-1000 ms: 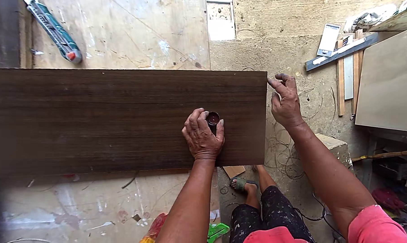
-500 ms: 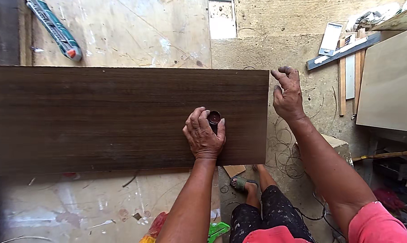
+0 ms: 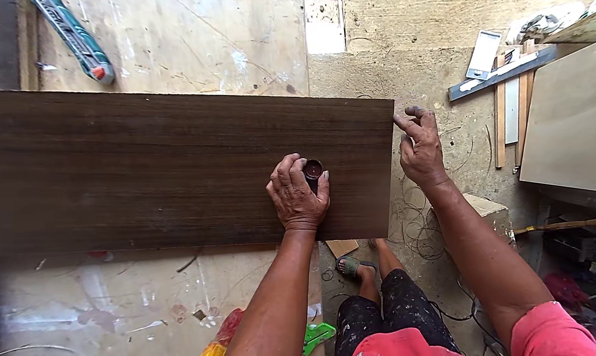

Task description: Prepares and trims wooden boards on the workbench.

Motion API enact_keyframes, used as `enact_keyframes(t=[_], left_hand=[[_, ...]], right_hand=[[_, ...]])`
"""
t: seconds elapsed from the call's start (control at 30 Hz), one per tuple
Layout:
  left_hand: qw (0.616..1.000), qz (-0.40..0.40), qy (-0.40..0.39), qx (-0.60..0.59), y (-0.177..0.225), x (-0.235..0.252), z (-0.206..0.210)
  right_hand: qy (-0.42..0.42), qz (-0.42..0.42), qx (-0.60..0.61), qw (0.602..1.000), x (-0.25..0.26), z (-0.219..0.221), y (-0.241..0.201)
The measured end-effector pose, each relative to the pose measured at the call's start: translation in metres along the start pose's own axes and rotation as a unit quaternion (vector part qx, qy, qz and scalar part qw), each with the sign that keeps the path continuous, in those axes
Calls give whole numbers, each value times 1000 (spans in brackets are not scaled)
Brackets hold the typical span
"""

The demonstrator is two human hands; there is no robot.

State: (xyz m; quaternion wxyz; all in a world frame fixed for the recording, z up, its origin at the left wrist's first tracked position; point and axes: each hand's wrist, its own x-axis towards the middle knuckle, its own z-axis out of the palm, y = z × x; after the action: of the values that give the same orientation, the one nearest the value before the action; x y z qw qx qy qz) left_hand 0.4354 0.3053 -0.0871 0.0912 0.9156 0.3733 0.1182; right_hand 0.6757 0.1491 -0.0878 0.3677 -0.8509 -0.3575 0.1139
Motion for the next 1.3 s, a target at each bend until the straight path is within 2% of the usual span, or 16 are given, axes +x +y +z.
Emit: enact_keyframes(t=[0.47,0.77,1.3], left_hand=[[1000,-1,-14,-6,2,0,-4],[1000,-6,-1,1,2,3,-2],[1000,-6,-3,-4,2,3,-2]], right_hand=[[-6,1,-6,1000,-57,-2,-11],[16,-2,-6,1000,-33,7,-5],[20,-8,-9,1000,-31,6,-6]])
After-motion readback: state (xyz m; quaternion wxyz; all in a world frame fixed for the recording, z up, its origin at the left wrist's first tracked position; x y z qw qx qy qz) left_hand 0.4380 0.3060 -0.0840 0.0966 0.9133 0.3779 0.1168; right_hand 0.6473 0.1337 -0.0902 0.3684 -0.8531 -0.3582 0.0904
